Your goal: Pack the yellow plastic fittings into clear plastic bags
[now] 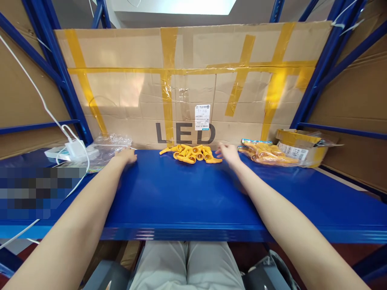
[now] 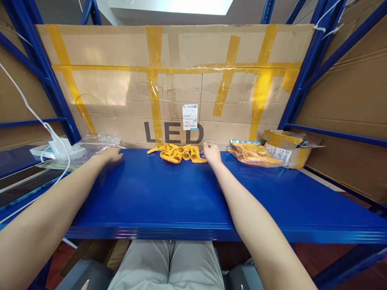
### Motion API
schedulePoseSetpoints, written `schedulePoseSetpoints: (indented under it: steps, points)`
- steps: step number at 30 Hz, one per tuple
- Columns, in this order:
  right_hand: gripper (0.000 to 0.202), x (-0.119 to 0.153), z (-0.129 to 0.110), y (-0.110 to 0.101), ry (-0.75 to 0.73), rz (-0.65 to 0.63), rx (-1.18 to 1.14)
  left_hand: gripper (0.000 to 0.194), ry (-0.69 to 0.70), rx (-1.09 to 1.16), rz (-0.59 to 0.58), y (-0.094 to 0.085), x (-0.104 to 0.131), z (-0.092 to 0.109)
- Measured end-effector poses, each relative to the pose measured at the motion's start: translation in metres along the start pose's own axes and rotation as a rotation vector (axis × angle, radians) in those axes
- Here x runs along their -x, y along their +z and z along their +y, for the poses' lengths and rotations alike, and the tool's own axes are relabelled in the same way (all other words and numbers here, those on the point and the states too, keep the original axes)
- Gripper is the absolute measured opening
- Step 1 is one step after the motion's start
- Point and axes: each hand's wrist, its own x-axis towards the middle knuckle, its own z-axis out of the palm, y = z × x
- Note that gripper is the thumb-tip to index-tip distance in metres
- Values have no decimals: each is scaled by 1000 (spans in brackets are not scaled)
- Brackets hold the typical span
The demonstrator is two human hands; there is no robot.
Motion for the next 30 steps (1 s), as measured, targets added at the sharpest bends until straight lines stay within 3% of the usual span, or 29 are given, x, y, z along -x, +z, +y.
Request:
schedulePoseSetpoints:
  steps: [2,4,6,9,13,16,19,26,30]
  points:
    - [28,-7,3,-15,233,122,-286,55,57,-15,-32,-9,5,21]
    - [27,-11,10,-29,441,199,-508,64,240,-45,-4,-20,14,46]
    - [34,-15,18,-38,554,289,-660,71,469,-21,62,-33,26,72]
    - [49,-20,28,-45,582,424,-841,71,746,-10,103,-46,41,110]
    - [60,-24,34,-47,547,497,-965,64,949,-12,127,-45,47,153]
    - [63,-24,35,-49,520,533,-961,50,935,-28,87,-32,46,176]
    - [61,-23,35,-52,551,603,-962,48,867,-28,43,-19,46,191]
    - [54,-25,38,-57,611,653,-1086,51,814,-97,115,-10,43,205]
    - [52,-31,45,-61,590,648,-1047,53,734,-67,123,-9,45,211]
